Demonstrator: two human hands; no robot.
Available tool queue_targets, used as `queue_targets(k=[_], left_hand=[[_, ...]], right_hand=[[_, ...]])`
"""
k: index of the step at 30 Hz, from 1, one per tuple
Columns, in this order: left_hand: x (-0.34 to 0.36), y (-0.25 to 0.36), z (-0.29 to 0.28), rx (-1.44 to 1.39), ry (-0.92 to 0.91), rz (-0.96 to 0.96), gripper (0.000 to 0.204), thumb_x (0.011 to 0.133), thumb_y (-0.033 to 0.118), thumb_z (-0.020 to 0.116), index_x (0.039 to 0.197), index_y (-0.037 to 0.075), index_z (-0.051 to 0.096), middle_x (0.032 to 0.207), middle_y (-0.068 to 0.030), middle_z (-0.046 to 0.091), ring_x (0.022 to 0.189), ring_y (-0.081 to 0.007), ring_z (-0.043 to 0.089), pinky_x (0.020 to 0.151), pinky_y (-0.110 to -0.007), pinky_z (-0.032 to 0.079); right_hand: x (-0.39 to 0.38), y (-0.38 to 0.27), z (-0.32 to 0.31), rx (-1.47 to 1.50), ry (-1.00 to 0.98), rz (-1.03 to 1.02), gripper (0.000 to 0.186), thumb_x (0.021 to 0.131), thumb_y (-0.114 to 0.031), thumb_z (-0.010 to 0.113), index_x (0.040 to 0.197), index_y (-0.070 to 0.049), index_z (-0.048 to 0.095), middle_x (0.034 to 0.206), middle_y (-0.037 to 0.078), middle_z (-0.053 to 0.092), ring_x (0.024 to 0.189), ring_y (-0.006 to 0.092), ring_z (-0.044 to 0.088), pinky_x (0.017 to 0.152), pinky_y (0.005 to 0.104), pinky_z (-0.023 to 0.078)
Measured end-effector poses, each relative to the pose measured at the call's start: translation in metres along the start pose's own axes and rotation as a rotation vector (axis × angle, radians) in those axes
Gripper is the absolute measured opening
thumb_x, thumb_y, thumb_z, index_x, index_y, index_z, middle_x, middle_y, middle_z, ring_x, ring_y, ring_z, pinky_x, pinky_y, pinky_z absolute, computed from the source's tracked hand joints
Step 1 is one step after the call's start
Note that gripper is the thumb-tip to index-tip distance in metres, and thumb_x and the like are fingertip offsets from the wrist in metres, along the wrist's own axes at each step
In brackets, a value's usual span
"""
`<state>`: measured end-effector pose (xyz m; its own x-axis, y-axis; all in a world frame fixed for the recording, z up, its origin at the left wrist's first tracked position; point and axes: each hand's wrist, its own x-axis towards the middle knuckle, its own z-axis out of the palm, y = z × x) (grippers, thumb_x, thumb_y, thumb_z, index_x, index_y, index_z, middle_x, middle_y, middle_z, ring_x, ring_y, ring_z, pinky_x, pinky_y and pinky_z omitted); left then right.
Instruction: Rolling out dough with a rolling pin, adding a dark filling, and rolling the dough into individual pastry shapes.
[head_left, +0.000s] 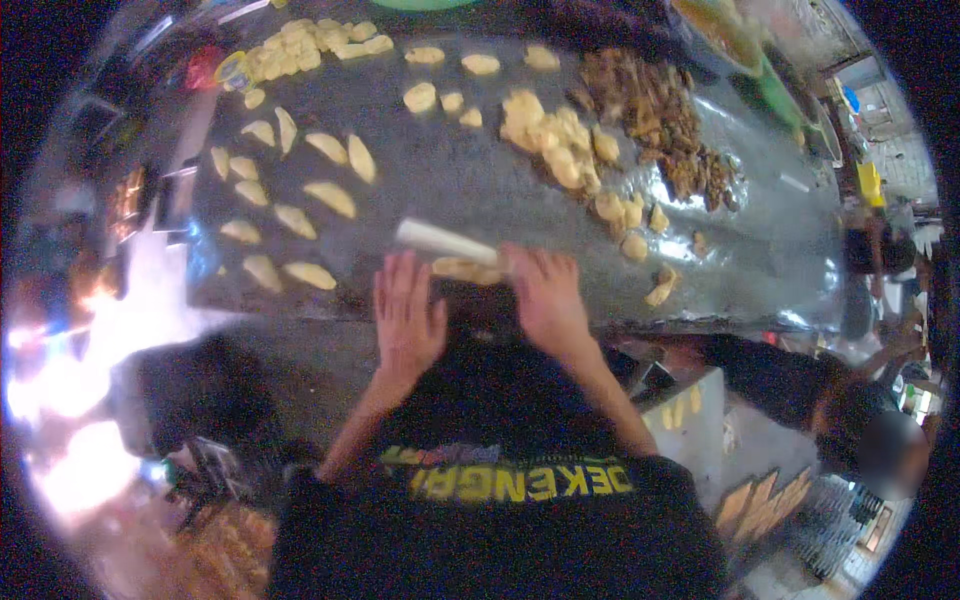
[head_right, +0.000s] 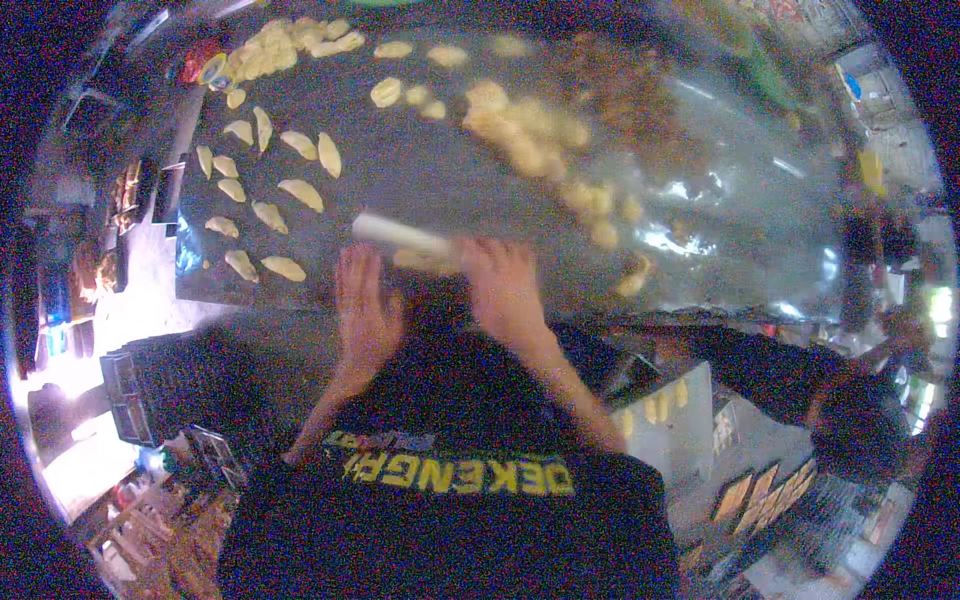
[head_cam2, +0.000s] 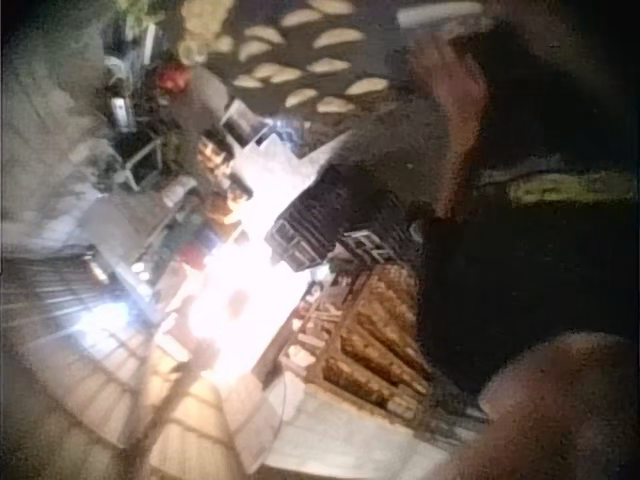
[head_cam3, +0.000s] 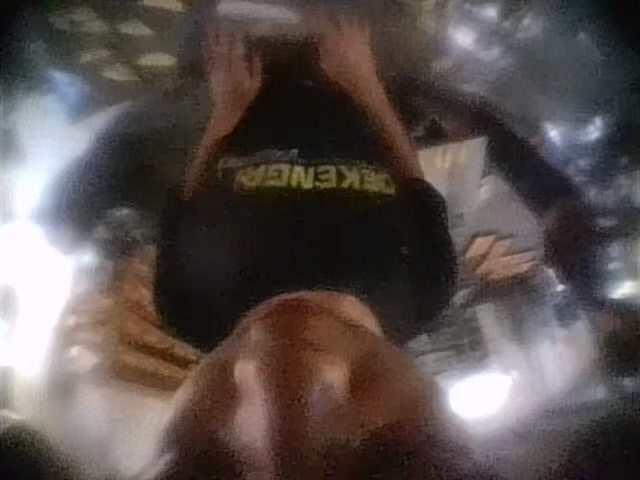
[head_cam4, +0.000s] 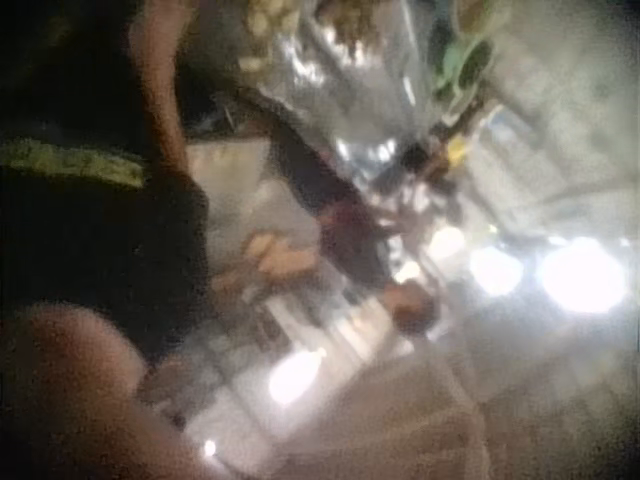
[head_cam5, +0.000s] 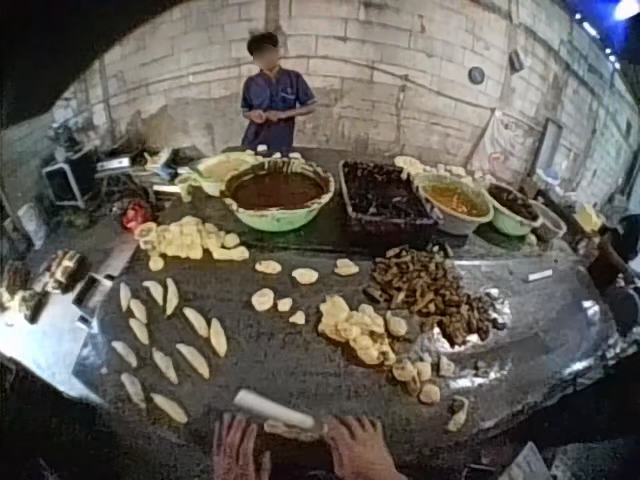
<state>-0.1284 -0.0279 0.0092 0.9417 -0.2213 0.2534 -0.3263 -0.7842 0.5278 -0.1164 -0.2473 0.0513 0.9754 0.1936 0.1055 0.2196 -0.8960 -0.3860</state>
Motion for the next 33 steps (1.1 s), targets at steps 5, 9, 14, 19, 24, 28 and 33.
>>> queue_targets(k=[5, 9, 14, 19, 24, 28, 33], left_hand=[[0.032, -0.016, -0.023, 0.293, -0.140, 0.170, 0.055, 0.090, 0.025, 0.057, 0.142, 0.014, 0.044, 0.151, -0.0138, 0.033, 0.142, -0.0342, 0.027, 0.114, -0.059, 0.017], [0.049, -0.031, -0.014, 0.302, -0.254, 0.203, 0.057, 0.090, 0.028, 0.056, 0.142, 0.008, 0.042, 0.149, -0.0112, 0.038, 0.139, -0.0301, 0.034, 0.115, -0.054, 0.021], [0.067, -0.029, -0.004, 0.240, -0.321, 0.135, 0.061, 0.092, 0.030, 0.052, 0.143, -0.001, 0.037, 0.149, -0.0155, 0.037, 0.139, -0.0309, 0.034, 0.115, -0.049, 0.023], [0.098, -0.025, 0.006, 0.314, -0.319, 0.119, 0.065, 0.092, 0.030, 0.050, 0.144, -0.004, 0.031, 0.152, -0.0204, 0.030, 0.142, -0.0301, 0.027, 0.115, -0.049, 0.022], [0.158, -0.033, 0.022, 0.317, -0.165, 0.136, 0.068, 0.093, 0.032, 0.049, 0.147, -0.002, 0.027, 0.155, -0.0197, 0.022, 0.146, -0.0312, 0.019, 0.116, -0.050, 0.019], [0.199, -0.039, 0.040, 0.311, -0.065, 0.166, 0.069, 0.093, 0.033, 0.048, 0.149, 0.000, 0.024, 0.156, -0.0202, 0.019, 0.146, -0.0329, 0.017, 0.116, -0.051, 0.019], [0.203, -0.052, 0.044, 0.346, 0.031, 0.110, 0.067, 0.094, 0.033, 0.047, 0.149, 0.002, 0.024, 0.157, -0.0215, 0.014, 0.146, -0.0355, 0.016, 0.115, -0.054, 0.020]], right_hand=[[0.007, -0.009, 0.014, -0.073, -0.106, -0.146, 0.039, 0.087, -0.010, 0.054, 0.126, -0.007, 0.053, 0.114, 0.015, 0.058, 0.107, 0.0346, 0.053, 0.099, 0.0505, 0.036], [0.010, -0.014, 0.023, -0.059, -0.060, -0.106, 0.043, 0.089, -0.013, 0.052, 0.131, -0.008, 0.051, 0.130, 0.012, 0.056, 0.123, 0.0323, 0.050, 0.108, 0.0521, 0.029], [0.024, -0.014, 0.034, -0.138, -0.094, 0.051, 0.049, 0.091, -0.020, 0.051, 0.139, -0.009, 0.046, 0.145, 0.011, 0.045, 0.137, 0.0337, 0.037, 0.112, 0.0542, 0.024], [0.056, -0.010, 0.030, -0.257, -0.128, 0.146, 0.060, 0.092, -0.027, 0.052, 0.145, -0.004, 0.035, 0.155, 0.014, 0.028, 0.144, 0.0383, 0.020, 0.114, 0.0542, 0.020], [0.108, 0.023, 0.037, -0.216, 0.041, 0.141, 0.071, 0.090, -0.029, 0.055, 0.149, -0.002, 0.024, 0.155, 0.024, 0.017, 0.143, 0.0427, 0.018, 0.114, 0.0549, 0.020], [0.135, 0.048, 0.037, -0.294, 0.240, 0.116, 0.067, 0.087, -0.021, 0.059, 0.144, -0.001, 0.031, 0.148, 0.024, 0.031, 0.138, 0.0428, 0.029, 0.113, 0.0545, 0.025], [0.095, 0.019, 0.005, -0.103, 0.071, -0.009, 0.051, 0.082, -0.016, 0.061, 0.132, -0.008, 0.049, 0.125, 0.019, 0.052, 0.119, 0.0400, 0.046, 0.104, 0.0532, 0.034]])
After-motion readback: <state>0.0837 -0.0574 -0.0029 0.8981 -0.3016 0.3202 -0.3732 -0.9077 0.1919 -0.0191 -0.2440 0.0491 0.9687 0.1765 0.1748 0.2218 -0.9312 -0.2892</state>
